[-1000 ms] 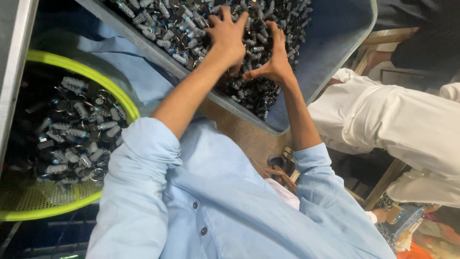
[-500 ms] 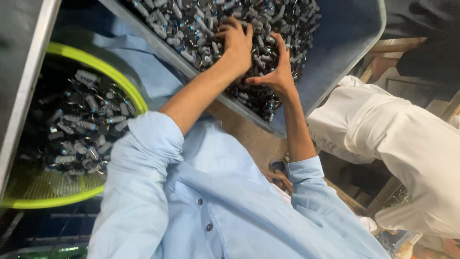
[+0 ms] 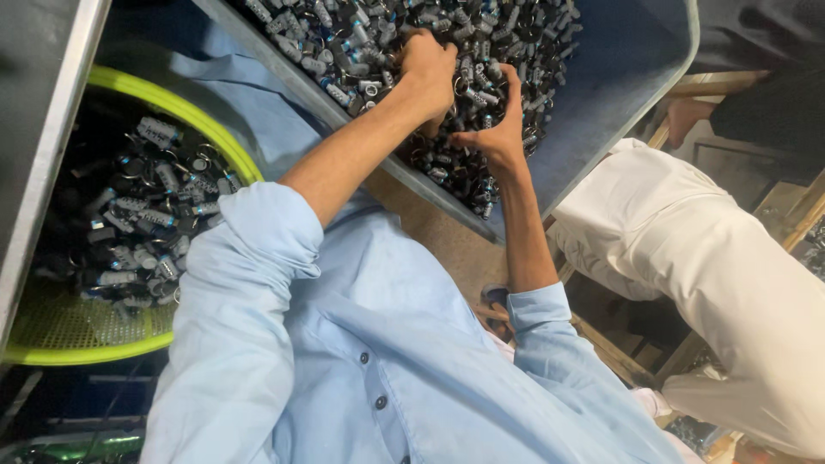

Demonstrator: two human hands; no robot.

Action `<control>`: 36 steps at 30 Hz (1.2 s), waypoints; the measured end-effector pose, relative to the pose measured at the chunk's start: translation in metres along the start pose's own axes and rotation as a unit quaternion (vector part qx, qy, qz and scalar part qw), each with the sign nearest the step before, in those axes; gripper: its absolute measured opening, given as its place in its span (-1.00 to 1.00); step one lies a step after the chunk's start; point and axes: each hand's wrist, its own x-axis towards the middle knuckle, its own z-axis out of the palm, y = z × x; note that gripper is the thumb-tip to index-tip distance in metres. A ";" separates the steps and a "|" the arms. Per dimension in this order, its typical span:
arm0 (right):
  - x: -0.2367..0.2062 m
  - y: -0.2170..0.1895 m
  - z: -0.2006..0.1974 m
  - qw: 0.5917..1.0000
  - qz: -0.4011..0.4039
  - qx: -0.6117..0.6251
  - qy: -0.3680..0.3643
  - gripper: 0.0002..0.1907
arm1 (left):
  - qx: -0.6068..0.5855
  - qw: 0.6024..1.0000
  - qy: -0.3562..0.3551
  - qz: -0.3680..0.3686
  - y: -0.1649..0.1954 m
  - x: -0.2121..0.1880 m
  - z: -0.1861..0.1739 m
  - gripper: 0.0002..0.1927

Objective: The person scoops small keychains from a blue bin into a green basket, then repeatedly picks them up one by one and places them into a machine slot. The person continues this repetitive handling throughout the clip.

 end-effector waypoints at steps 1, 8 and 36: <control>-0.001 0.001 0.000 0.999 0.025 0.022 0.004 0.27 | -0.011 1.000 0.009 -0.017 0.001 0.001 0.001 0.41; 0.009 0.015 -0.003 0.999 -0.020 0.039 -0.011 0.43 | -0.080 0.993 0.040 -0.079 0.001 0.012 0.011 0.43; -0.015 -0.004 0.012 0.967 -0.040 0.252 0.012 0.20 | -0.379 0.905 0.195 0.006 -0.020 -0.039 0.005 0.03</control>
